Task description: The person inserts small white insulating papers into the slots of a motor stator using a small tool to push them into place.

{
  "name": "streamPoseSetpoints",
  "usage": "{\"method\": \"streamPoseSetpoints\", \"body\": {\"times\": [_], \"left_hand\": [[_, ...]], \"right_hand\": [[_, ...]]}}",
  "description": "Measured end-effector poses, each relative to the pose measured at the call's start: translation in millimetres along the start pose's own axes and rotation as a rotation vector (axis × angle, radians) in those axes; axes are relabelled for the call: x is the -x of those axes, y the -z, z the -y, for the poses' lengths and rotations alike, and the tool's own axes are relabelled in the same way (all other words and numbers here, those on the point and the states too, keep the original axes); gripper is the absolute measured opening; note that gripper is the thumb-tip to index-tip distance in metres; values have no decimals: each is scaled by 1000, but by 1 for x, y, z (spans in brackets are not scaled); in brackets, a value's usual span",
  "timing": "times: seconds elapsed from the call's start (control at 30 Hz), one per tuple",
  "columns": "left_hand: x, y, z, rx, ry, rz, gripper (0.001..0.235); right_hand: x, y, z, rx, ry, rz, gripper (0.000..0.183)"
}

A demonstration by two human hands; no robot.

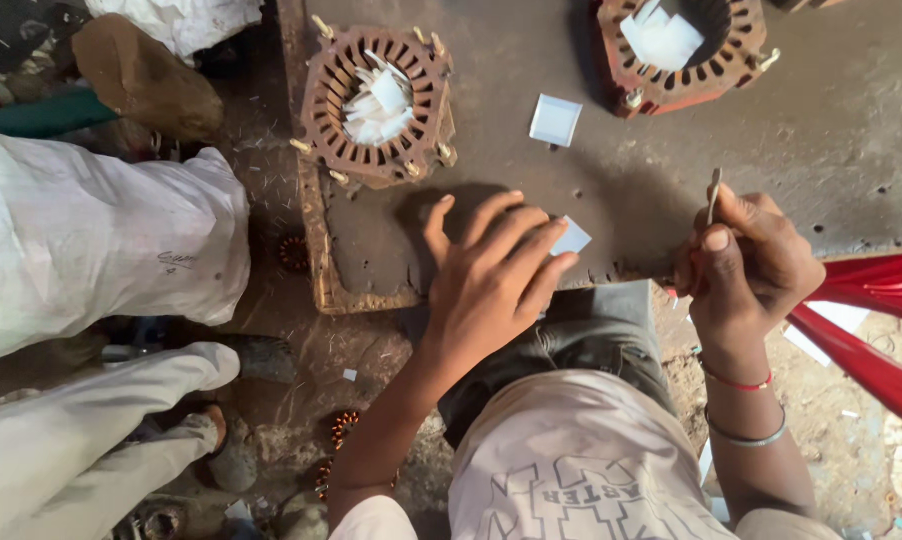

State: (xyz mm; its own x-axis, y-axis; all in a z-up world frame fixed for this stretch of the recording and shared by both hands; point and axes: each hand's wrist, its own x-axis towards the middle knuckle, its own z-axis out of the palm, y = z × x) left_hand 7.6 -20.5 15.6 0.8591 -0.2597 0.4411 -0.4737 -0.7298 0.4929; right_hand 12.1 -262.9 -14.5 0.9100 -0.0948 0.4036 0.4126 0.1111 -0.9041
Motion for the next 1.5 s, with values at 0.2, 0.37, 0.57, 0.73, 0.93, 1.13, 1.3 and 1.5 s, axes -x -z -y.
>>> {"method": "streamPoseSetpoints", "body": {"times": [0.2, 0.37, 0.57, 0.73, 0.93, 1.13, 1.3, 1.5], "left_hand": [[0, -5, 3, -42, -56, 12, 25], [17, -4, 15, -54, -181, 82, 28], [21, -2, 16, -56, -257, 76, 36], [21, -1, 14, -23, -141, 135, 32], [19, 0, 18, 52, -159, 139, 32], [16, 2, 22, 31, -207, 151, 32], [15, -6, 17, -59, -215, 181, 37], [17, -9, 20, -55, -234, 160, 44]], "right_hand": [[-4, -10, 17, 35, -74, 33, 18], [-9, -17, 55, 666, 41, 435, 41], [-12, -27, 54, 1060, 120, 592, 58], [-18, -19, 48, 1103, 216, 745, 74], [-19, -17, 45, 1118, 176, 804, 77], [-30, -26, 48, 1230, 242, 898, 74], [-25, -26, 46, 1290, 399, 916, 59], [-39, 4, 37, 1137, 491, 1157, 54]]}}
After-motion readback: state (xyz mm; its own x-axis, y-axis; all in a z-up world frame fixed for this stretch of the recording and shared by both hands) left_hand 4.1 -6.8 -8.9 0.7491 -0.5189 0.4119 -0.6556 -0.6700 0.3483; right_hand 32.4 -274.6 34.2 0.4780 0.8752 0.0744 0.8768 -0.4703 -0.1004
